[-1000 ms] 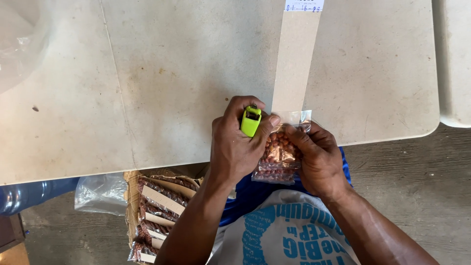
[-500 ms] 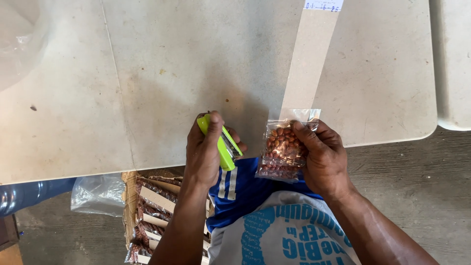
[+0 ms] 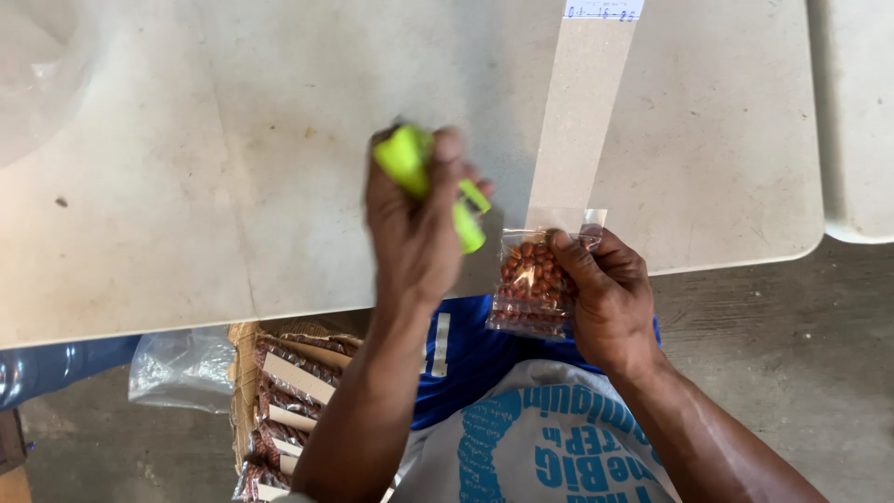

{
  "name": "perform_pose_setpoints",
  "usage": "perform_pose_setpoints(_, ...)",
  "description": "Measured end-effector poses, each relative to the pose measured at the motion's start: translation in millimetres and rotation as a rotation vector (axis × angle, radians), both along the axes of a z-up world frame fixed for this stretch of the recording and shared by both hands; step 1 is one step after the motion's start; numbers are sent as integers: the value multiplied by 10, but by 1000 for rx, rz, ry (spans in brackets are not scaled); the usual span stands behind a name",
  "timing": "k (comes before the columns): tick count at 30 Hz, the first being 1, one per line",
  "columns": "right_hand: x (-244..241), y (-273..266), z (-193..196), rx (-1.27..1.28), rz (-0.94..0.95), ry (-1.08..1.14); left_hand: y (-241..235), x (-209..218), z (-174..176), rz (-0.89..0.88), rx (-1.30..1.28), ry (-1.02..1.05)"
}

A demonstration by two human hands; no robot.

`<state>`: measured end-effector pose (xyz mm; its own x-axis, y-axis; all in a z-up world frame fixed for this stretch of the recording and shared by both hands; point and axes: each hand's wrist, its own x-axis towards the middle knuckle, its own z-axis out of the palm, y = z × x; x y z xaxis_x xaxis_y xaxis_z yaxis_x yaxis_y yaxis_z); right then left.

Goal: The person repeatedly staples small clear plastic bags filled with peanuts to cardboard labels using a green handheld stapler. After each bag is stapled, it is placed on the table. The person continues this process for multiple bags throughout the clip.

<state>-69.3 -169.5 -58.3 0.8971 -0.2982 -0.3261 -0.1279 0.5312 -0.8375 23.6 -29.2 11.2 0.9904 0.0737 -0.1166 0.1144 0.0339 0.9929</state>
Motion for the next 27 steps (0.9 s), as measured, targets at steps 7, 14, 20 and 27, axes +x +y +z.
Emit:
perform_pose_setpoints(7, -17, 13, 115, -240, 45, -7, -509, -27, 250, -62, 239, 103)
perform_pose_setpoints(14, 10, 64, 7, -326, 45, -47, -704, 24, -50, 173, 226, -27)
perform_pose_setpoints(20, 243, -93, 13, -437, 33, 15, -737, 346, -354, 95, 74, -20)
perform_pose_setpoints(27, 386, -578, -324, 118, -146, 183, 256, 2493, -1137, 232, 724, -358)
